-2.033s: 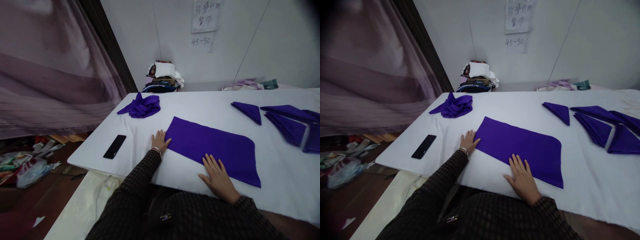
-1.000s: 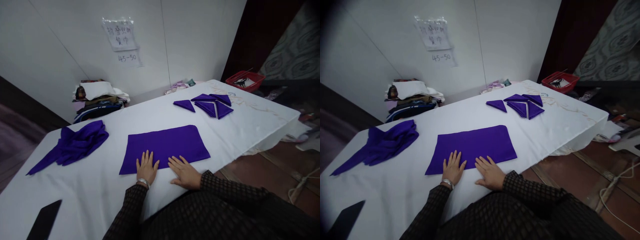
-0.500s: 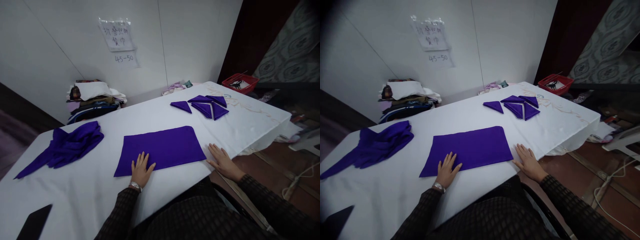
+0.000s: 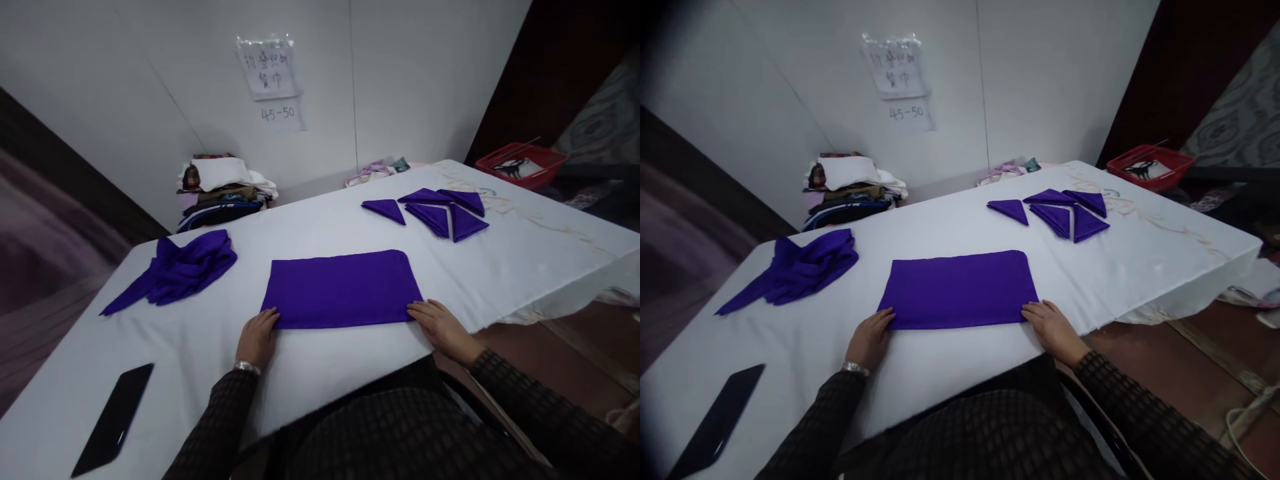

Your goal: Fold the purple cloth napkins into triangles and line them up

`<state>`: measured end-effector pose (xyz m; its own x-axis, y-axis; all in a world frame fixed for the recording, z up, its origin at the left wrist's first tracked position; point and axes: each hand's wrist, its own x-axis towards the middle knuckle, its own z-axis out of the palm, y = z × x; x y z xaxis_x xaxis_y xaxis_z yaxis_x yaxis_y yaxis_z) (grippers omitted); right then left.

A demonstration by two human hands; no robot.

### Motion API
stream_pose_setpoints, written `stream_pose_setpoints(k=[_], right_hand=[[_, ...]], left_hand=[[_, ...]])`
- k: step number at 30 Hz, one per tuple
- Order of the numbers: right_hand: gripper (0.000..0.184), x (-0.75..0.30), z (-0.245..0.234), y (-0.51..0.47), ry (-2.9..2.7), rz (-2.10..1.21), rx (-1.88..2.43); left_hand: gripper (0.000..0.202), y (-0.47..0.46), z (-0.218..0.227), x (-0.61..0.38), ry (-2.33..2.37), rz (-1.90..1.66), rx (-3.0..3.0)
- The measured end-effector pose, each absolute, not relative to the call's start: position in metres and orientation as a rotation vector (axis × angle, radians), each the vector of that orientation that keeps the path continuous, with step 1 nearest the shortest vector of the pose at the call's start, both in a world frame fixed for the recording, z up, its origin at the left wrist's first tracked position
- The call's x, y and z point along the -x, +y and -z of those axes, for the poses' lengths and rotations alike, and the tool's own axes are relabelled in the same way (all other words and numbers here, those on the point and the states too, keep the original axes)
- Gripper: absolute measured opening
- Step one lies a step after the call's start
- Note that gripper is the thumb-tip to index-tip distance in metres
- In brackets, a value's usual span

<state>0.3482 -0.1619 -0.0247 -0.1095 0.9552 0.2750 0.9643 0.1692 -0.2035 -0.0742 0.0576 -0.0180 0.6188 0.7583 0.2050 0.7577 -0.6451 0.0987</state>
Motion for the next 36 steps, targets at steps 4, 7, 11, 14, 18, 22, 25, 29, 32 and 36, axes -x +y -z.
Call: stream_pose_setpoints(k=[4,7,11,14,18,22,25,29,32,36], right_hand=[[0.038,-0.356,0.022,-0.154,-2.092,0.083,1.783],[0.032,-0.366,0.013,-0.148,-1.973,-0.022,1.773],[0.025,-0.382,-0.028,-0.144,-1.577,-0.348,1.783],[0.024,-0.39,-0.078,-0.136,-1.32,-0.493,1.721],[0.028,-0.397,-0.133,-0.107,-1.078,-0.512,1.582],[0.031,-0.409,-0.143,-0.059,-0.994,-0.65,1.49],[0.027,-0.418,-0.121,-0.019,-0.991,-0.761,1.571],[0.024,-0.417,-0.074,0.033,-1.08,-0.771,1.81],[0.027,-0.409,-0.042,0.065,-1.278,-0.635,2.046],[0.03,-0.406,-0.017,0.09,-1.4,-0.528,2.14]], left_hand=[[0.041,0.069,0.008,0.072,1.43,-0.424,-2.712],[0.032,0.073,-0.01,0.074,1.479,-0.534,-2.511],[0.019,0.066,-0.054,0.084,1.454,-0.73,-2.071],[0.022,0.059,-0.099,0.086,1.322,-0.909,-1.756],[0.026,0.062,-0.152,0.075,1.166,-1.203,-1.418],[0.037,0.087,-0.161,0.061,1.132,-1.142,-1.26],[0.038,0.114,-0.131,0.053,1.241,-0.994,-1.214],[0.03,0.146,-0.07,0.041,1.588,-0.781,-1.384],[0.019,0.164,-0.036,0.033,1.772,-0.707,-1.461],[0.02,0.18,-0.016,0.033,1.934,-0.697,-1.564]])
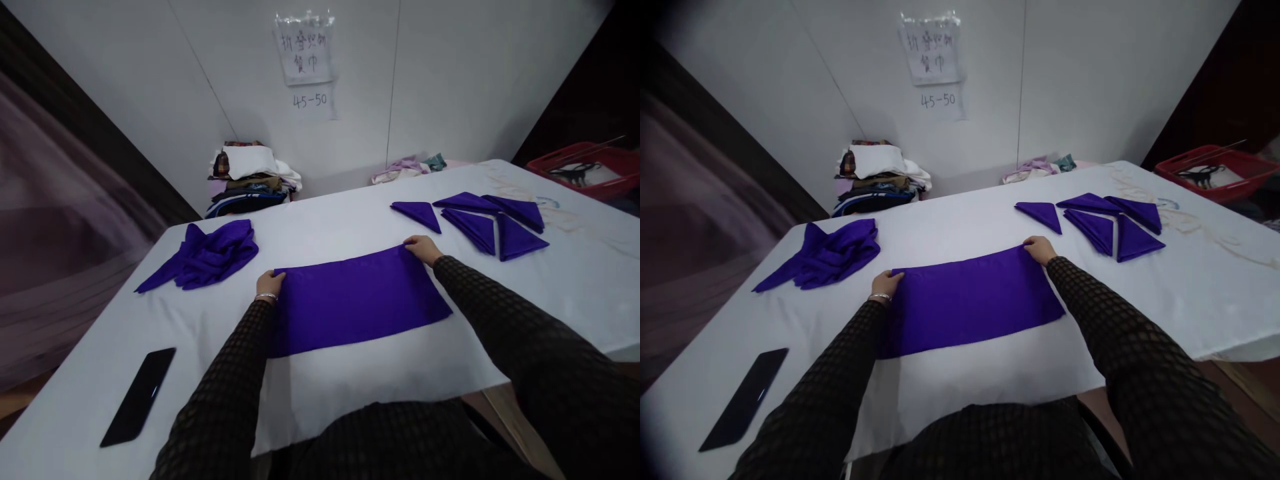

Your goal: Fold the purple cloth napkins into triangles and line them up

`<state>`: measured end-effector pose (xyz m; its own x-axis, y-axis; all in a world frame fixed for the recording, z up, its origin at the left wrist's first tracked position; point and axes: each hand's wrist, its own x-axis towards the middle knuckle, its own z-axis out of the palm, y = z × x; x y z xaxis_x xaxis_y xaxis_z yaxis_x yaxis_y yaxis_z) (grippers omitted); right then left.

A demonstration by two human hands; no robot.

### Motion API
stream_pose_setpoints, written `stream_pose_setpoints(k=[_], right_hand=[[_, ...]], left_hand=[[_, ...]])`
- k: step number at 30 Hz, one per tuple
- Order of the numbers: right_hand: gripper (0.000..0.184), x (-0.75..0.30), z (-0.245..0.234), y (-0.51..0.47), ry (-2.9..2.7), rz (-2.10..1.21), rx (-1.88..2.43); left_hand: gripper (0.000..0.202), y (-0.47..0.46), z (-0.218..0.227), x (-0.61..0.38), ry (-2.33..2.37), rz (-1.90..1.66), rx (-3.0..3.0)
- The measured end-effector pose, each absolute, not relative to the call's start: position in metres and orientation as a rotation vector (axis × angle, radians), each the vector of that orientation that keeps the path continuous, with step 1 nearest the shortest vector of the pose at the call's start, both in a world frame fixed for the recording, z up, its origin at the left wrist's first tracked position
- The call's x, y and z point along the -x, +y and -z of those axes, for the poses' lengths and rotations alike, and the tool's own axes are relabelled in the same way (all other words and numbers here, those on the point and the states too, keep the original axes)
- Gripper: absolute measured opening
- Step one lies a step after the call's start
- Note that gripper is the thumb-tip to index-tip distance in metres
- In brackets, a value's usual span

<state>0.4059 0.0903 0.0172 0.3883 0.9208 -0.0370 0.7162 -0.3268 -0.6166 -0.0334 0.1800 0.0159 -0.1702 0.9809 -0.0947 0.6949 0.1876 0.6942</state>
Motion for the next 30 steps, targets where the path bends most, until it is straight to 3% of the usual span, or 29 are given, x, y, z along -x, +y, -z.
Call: stream_pose_setpoints(k=[5,9,15,20,30], right_hand=[[0.042,-0.372,-0.011,0.093,-1.626,-0.367,2.07],[0.055,-0.281,-0.009,0.086,-2.22,-0.33,1.666],[0.072,-0.186,0.005,0.095,-2.434,-0.452,1.495],[0.073,-0.226,0.017,0.105,-2.408,-0.327,1.576],[0.07,-0.384,0.026,0.083,-2.071,-0.229,2.139]], left_hand=[[0.055,0.166,-0.004,0.026,1.936,-0.738,-1.988],[0.058,0.136,0.008,-0.007,1.592,-0.368,-2.564],[0.06,0.127,0.017,-0.031,1.584,-0.019,-2.601],[0.064,0.132,0.016,-0.029,1.613,-0.031,-2.594],[0.066,0.132,0.018,-0.03,1.626,-0.042,-2.594]])
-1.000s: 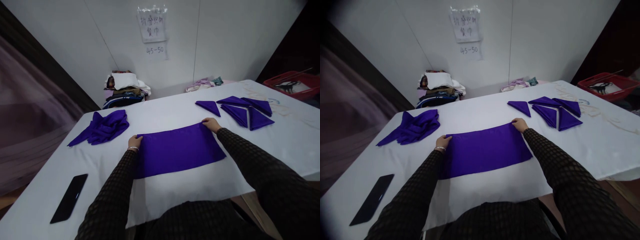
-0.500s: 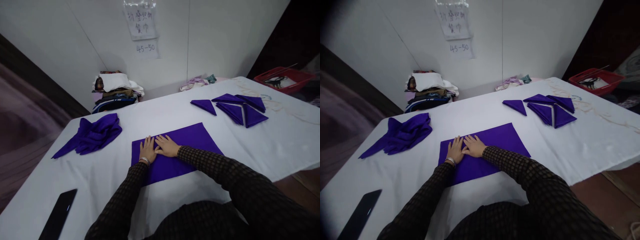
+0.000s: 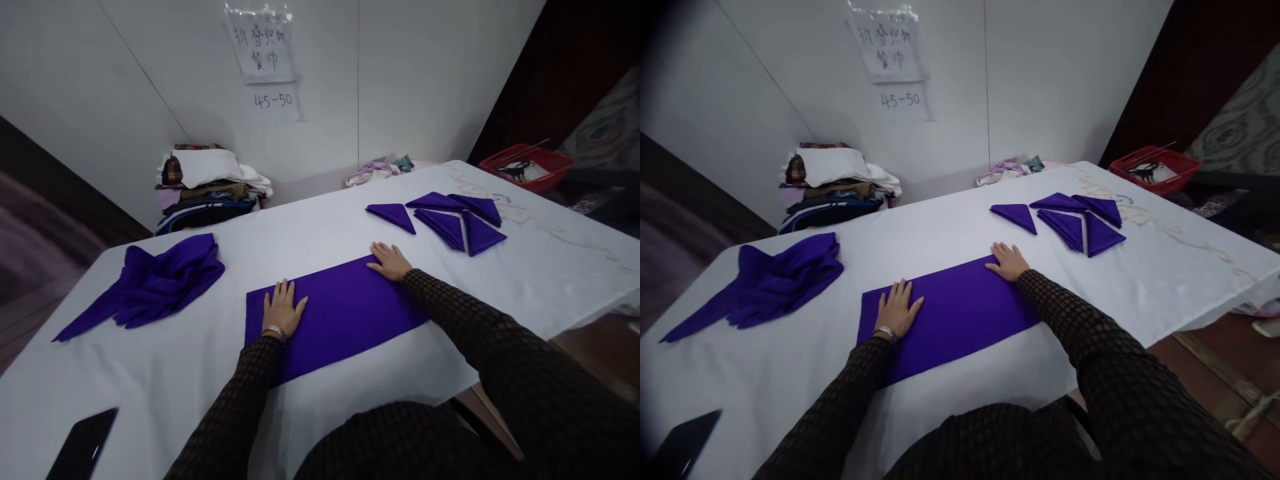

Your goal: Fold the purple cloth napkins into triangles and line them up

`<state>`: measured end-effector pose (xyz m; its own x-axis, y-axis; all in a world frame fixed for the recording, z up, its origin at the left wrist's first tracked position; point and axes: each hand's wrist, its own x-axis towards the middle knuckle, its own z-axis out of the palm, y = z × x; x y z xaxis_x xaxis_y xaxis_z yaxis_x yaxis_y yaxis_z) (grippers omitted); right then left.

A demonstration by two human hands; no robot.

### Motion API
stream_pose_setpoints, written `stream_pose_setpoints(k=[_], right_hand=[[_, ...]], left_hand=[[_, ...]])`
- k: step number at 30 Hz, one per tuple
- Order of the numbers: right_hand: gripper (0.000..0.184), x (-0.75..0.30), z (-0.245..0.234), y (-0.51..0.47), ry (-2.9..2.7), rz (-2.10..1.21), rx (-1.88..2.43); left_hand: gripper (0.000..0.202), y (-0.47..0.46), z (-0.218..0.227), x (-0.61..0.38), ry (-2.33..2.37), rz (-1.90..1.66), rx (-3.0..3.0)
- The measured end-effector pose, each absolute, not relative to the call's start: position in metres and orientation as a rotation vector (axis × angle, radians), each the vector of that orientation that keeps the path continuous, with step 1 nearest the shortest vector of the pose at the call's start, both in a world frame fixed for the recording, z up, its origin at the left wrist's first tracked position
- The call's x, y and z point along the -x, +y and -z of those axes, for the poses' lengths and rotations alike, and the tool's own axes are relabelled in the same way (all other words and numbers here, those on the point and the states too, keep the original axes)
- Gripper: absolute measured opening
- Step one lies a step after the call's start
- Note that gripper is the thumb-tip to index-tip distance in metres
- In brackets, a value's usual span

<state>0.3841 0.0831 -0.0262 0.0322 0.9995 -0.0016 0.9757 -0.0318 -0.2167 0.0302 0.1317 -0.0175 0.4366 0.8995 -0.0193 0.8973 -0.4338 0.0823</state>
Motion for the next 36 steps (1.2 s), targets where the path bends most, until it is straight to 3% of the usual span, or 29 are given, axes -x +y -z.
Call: stream_pose_setpoints(k=[9,14,20,31,36], right_hand=[[0.064,-0.413,-0.011,0.071,-1.814,-0.459,2.199],[0.079,-0.308,-0.013,0.015,-2.137,-0.397,1.844],[0.079,-0.22,0.008,-0.012,-2.303,-0.454,1.6],[0.071,-0.353,0.021,-0.038,-2.012,-0.201,2.121],[0.069,-0.377,0.023,-0.041,-1.953,-0.227,2.162]], left_hand=[[0.069,0.132,0.014,-0.032,1.632,0.017,-2.598],[0.067,0.134,0.013,-0.033,1.634,0.012,-2.611],[0.067,0.134,0.013,-0.034,1.653,0.034,-2.639],[0.067,0.136,0.016,-0.033,1.64,0.012,-2.617],[0.064,0.137,0.01,-0.035,1.626,-0.086,-2.535]])
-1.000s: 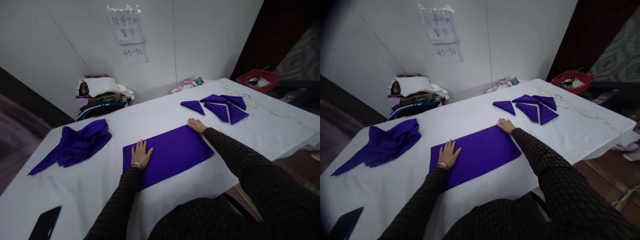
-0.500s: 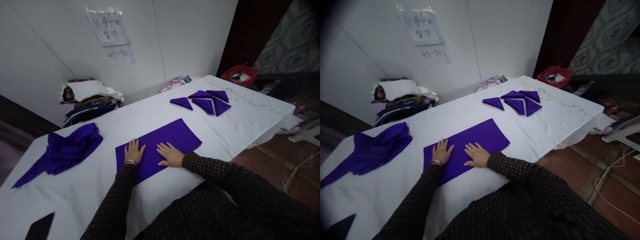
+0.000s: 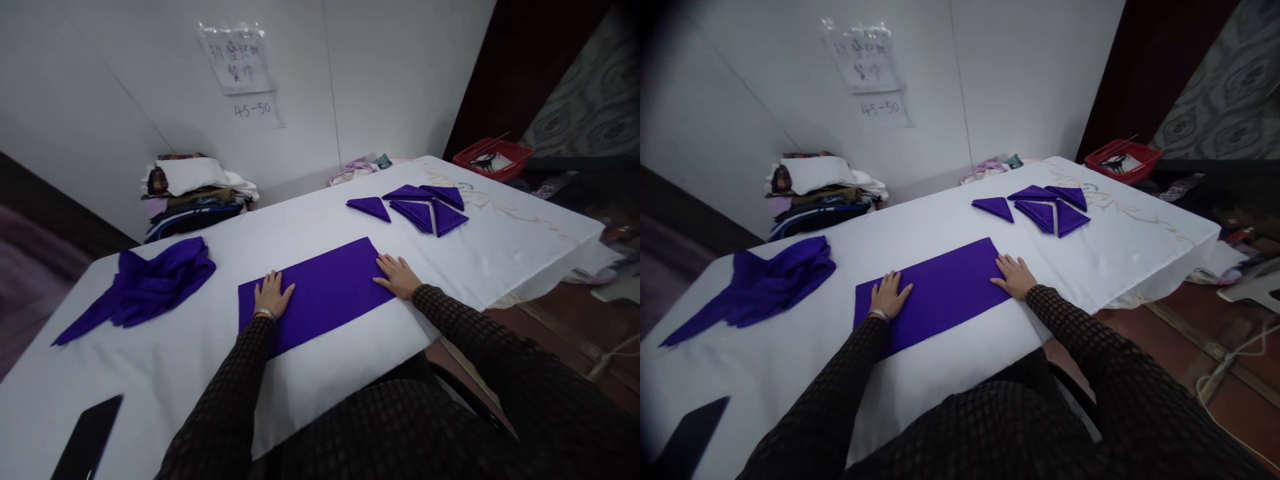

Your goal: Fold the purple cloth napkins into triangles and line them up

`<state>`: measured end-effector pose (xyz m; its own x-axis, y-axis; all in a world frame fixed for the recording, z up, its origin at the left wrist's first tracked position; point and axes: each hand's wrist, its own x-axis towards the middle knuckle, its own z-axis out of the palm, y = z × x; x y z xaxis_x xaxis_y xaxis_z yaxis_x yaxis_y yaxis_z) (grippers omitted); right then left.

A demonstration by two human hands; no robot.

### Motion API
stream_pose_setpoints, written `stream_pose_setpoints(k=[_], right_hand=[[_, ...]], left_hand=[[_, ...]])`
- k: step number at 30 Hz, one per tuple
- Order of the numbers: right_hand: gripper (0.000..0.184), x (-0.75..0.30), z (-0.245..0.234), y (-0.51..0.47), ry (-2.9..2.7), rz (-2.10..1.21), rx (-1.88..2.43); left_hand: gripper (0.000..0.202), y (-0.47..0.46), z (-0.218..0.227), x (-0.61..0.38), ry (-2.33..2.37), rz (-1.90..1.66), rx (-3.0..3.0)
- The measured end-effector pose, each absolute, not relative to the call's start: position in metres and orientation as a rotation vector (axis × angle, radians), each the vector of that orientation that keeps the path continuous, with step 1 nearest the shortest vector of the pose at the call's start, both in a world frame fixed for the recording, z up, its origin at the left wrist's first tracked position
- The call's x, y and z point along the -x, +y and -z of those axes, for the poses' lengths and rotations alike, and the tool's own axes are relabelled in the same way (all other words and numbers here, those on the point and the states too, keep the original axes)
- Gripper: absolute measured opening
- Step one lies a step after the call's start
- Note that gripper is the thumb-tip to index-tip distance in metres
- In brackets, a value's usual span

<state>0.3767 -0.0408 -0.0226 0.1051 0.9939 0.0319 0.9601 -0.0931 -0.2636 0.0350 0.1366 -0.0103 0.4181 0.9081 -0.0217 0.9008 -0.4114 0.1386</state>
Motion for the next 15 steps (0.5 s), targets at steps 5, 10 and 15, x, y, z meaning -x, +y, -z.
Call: stream_pose_setpoints(k=[5,10,15], right_hand=[[0.057,-0.397,0.011,-0.043,-1.543,-0.595,2.001],[0.038,-0.421,-0.006,-0.071,-0.892,-0.83,1.834],[0.01,-0.407,-0.013,-0.098,-0.677,-1.144,1.9]], left_hand=[[0.059,0.122,-0.005,-0.017,1.606,-0.267,-2.417],[0.039,0.075,-0.003,0.004,1.371,-0.385,-2.593],[0.03,0.026,-0.002,-0.05,0.968,-0.442,-2.668]])
